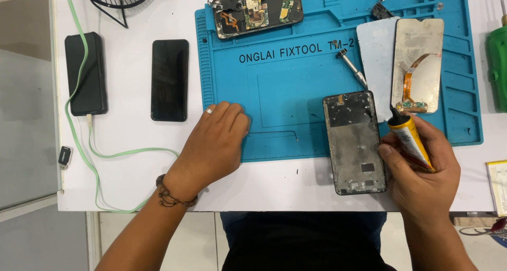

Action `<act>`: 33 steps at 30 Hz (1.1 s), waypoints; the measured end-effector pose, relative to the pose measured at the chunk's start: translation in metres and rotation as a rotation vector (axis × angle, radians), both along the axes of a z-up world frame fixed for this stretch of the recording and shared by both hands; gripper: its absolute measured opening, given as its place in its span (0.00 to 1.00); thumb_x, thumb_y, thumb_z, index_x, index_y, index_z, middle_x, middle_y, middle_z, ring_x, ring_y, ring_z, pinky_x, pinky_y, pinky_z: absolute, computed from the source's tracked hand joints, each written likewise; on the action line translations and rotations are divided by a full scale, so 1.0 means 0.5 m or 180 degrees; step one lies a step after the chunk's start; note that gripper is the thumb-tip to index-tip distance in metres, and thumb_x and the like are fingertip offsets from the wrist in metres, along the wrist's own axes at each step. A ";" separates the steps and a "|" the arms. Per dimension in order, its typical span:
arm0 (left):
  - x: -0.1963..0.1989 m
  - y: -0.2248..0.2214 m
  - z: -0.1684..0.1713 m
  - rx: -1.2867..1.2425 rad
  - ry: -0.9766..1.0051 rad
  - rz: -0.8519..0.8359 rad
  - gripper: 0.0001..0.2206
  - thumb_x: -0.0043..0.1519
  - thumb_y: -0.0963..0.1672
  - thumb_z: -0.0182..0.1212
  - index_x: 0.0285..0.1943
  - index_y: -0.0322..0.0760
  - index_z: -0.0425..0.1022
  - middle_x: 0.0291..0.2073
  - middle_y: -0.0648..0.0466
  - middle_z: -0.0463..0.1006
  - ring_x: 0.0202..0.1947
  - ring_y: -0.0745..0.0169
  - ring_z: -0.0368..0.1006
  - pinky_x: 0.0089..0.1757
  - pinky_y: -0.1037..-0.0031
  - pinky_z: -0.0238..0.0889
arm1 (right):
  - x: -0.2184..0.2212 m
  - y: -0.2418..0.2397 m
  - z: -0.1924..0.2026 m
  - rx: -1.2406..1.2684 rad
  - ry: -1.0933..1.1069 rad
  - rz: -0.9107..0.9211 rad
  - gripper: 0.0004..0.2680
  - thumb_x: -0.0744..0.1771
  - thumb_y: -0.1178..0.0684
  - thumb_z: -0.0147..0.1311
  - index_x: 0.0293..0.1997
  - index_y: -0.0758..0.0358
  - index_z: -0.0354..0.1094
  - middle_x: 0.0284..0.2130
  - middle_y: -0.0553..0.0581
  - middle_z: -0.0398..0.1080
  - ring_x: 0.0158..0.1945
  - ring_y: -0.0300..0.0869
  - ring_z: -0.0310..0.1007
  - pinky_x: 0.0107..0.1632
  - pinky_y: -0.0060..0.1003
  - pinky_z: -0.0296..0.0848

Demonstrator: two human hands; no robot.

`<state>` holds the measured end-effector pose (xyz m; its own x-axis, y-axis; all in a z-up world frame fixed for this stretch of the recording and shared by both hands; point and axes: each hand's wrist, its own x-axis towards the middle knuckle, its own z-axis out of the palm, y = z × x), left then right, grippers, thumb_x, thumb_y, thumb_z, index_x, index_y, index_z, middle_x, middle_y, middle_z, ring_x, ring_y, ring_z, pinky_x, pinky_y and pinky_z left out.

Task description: Assembling a smartphone by applying adhesive to the frame, attaching the screen, and connecting internal components like the motherboard and ribbon cables.

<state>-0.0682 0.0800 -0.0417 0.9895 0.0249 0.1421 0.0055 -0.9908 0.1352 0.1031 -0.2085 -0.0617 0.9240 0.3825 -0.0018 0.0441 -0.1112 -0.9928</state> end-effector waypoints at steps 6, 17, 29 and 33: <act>0.020 0.004 0.029 -0.0972 0.0251 -0.0035 0.03 0.64 0.41 0.59 0.42 0.37 0.72 0.39 0.52 0.68 0.40 0.52 0.62 0.45 0.57 0.60 | 0.001 0.001 0.003 -0.0103 -0.0118 0.0012 0.21 0.66 0.68 0.58 0.68 0.73 0.63 0.42 0.62 0.71 0.46 0.41 0.72 0.55 0.30 0.74; 0.051 -0.006 0.011 -0.0470 0.0627 -0.0144 0.08 0.54 0.33 0.55 0.28 0.37 0.70 0.30 0.53 0.66 0.35 0.51 0.60 0.51 0.55 0.61 | 0.001 0.000 -0.001 -0.0129 -0.0153 0.0010 0.20 0.66 0.68 0.58 0.68 0.73 0.63 0.42 0.63 0.71 0.45 0.41 0.72 0.54 0.31 0.74; 0.172 0.170 0.052 0.0426 -0.0645 0.0015 0.04 0.64 0.37 0.58 0.38 0.33 0.67 0.36 0.48 0.65 0.37 0.48 0.61 0.38 0.60 0.57 | 0.001 0.006 0.004 -0.0070 -0.0109 0.0010 0.20 0.66 0.68 0.57 0.68 0.72 0.63 0.41 0.62 0.71 0.45 0.40 0.72 0.55 0.29 0.74; 0.242 0.249 -0.028 0.0520 -0.0794 0.0191 0.05 0.60 0.36 0.59 0.43 0.33 0.72 0.37 0.47 0.72 0.40 0.46 0.65 0.43 0.58 0.62 | 0.001 0.000 0.003 0.0003 -0.0107 -0.0013 0.20 0.66 0.68 0.58 0.67 0.73 0.63 0.41 0.62 0.71 0.44 0.41 0.72 0.54 0.30 0.74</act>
<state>0.0528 0.2043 -0.0555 0.9210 0.0389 0.3876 0.0512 -0.9985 -0.0216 0.1036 -0.2083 -0.0604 0.9250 0.3788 0.0297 0.0770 -0.1104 -0.9909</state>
